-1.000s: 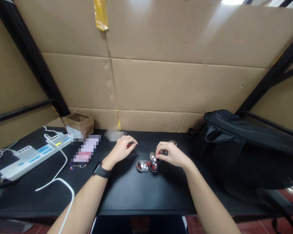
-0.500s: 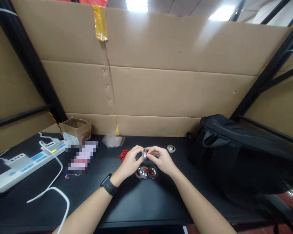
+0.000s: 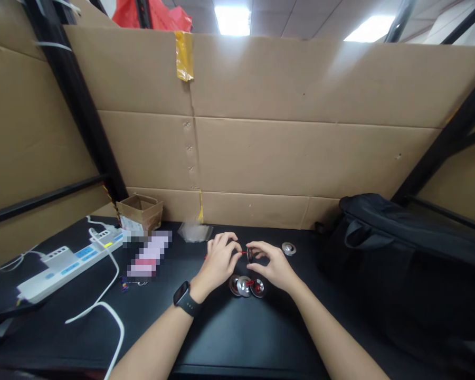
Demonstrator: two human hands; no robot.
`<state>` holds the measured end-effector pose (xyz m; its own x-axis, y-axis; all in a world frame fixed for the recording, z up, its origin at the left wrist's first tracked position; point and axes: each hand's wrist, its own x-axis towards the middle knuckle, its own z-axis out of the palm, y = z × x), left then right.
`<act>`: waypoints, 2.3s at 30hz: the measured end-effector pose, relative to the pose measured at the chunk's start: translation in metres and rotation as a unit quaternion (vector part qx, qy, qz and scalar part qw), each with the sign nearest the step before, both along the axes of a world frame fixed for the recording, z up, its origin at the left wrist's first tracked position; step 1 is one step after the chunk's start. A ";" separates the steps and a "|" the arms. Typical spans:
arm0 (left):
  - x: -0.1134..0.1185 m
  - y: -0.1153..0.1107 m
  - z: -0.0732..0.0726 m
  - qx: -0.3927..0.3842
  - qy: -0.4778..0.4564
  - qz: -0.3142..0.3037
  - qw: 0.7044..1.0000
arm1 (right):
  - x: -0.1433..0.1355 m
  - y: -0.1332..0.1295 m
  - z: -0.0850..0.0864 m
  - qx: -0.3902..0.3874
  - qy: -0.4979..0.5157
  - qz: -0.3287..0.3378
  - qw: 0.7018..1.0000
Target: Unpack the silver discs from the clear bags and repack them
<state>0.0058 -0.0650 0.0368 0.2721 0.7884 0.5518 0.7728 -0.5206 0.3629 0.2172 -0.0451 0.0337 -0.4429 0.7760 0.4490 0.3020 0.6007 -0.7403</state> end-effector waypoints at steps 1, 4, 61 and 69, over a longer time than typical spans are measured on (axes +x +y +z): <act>-0.005 0.003 0.001 -0.004 0.013 0.011 1.000 | 0.004 0.003 0.000 0.001 -0.002 -0.009 1.000; -0.028 0.012 0.002 -0.024 0.054 0.048 0.997 | 0.023 0.017 0.001 0.018 -0.015 -0.061 0.998; 0.049 -0.027 -0.018 -0.044 0.036 -0.088 0.995 | 0.071 0.028 0.013 0.046 -0.141 -0.149 0.978; 0.032 0.003 -0.024 -0.186 -0.317 -0.044 0.929 | 0.022 -0.003 0.017 -0.005 -0.030 0.012 0.999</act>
<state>0.0380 -0.0624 0.0126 0.0577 0.9467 0.3169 0.3024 -0.3191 0.8982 0.2387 -0.0476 0.0510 -0.4872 0.7698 0.4124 0.3324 0.6001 -0.7276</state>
